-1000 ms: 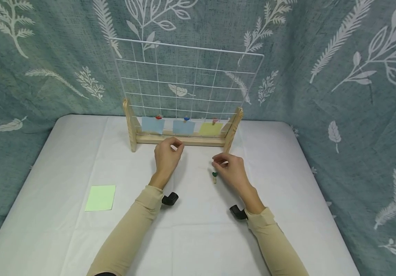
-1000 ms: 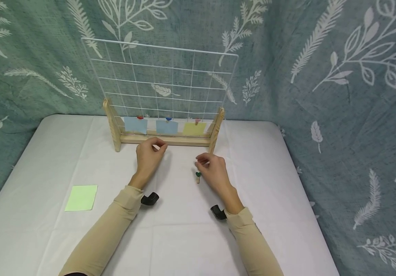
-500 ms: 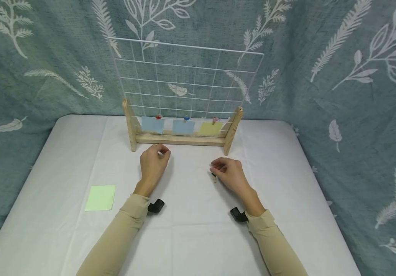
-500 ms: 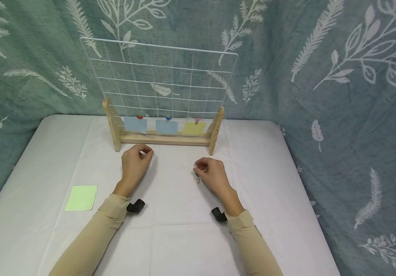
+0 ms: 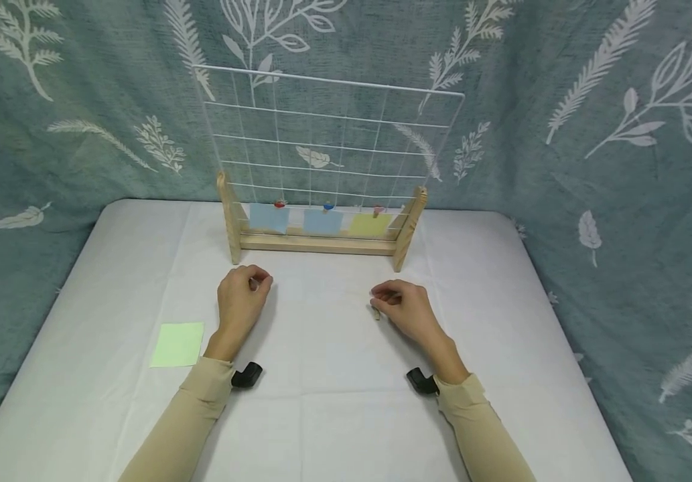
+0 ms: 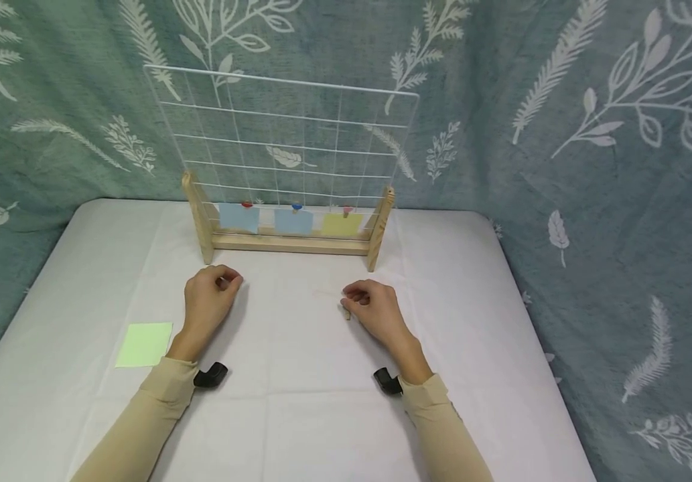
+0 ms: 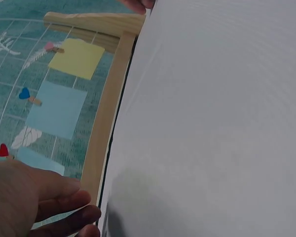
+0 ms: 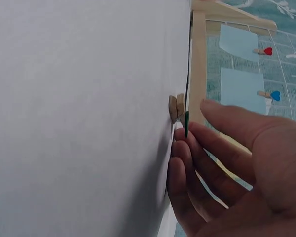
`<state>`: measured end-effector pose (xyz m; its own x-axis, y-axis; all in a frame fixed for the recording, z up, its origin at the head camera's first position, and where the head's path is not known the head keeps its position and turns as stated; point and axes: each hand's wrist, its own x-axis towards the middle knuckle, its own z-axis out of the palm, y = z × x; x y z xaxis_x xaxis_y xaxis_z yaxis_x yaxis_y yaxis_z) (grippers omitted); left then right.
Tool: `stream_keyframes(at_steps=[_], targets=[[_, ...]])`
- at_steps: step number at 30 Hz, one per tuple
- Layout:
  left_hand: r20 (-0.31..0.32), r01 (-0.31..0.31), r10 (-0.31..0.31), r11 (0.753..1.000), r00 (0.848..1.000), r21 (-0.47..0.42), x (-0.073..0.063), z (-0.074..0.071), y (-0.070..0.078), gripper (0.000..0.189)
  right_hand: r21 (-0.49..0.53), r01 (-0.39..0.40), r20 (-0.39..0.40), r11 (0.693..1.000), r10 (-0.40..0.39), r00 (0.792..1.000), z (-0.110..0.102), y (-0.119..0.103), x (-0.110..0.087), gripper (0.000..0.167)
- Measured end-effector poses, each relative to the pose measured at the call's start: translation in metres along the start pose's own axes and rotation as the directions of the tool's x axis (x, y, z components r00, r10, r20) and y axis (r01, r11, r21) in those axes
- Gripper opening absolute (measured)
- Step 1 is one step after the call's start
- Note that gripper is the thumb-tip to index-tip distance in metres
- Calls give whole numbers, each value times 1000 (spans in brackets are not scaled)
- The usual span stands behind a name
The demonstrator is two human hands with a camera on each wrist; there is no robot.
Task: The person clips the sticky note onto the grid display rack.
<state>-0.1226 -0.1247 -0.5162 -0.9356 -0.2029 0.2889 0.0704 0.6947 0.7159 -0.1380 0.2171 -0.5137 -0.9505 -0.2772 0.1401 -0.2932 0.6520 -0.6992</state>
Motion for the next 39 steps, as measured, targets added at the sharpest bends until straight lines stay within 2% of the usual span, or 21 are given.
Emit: stream_keyframes(at_steps=[7, 15, 19, 23, 27, 31, 35, 39], targets=[[-11, 14, -14, 1000, 1000, 15, -8, -14, -16, 7, 46, -10, 45, 999, 8, 999, -5, 7, -5, 20], [-77, 10, -6, 999, 997, 40, -15, -41, -40, 7, 47, 8, 66, 999, -11, 998, -3, 10, -4, 24], [-102, 35, -29, 998, 994, 57, -21, -56, -52, 7, 39, 2, 73, 999, -5, 997, -3, 10, -6, 25], [-159, 77, -70, 996, 985, 40, -29, -70, -63, 9, 44, 1, 70, 999, -4, 998, -4, 11, -8, 28], [-215, 140, -129, 989, 968, 37, -39, -85, -73, 10, 58, -1, 62, 998, -3, 998, -2, 11, -10, 29], [-239, 181, -166, 982, 957, 44, -48, -99, -79, 11, 73, -10, 64, 997, 5, 998, 2, 12, -12, 28], [-223, 217, -199, 974, 954, 59, -54, -110, -81, 14, 76, -1, 66, 997, -4, 998, 4, 13, -13, 28], [-141, 251, -239, 965, 961, 74, -56, -113, -79, 23, 64, 13, 53, 998, -17, 998, -4, 17, -15, 28]])
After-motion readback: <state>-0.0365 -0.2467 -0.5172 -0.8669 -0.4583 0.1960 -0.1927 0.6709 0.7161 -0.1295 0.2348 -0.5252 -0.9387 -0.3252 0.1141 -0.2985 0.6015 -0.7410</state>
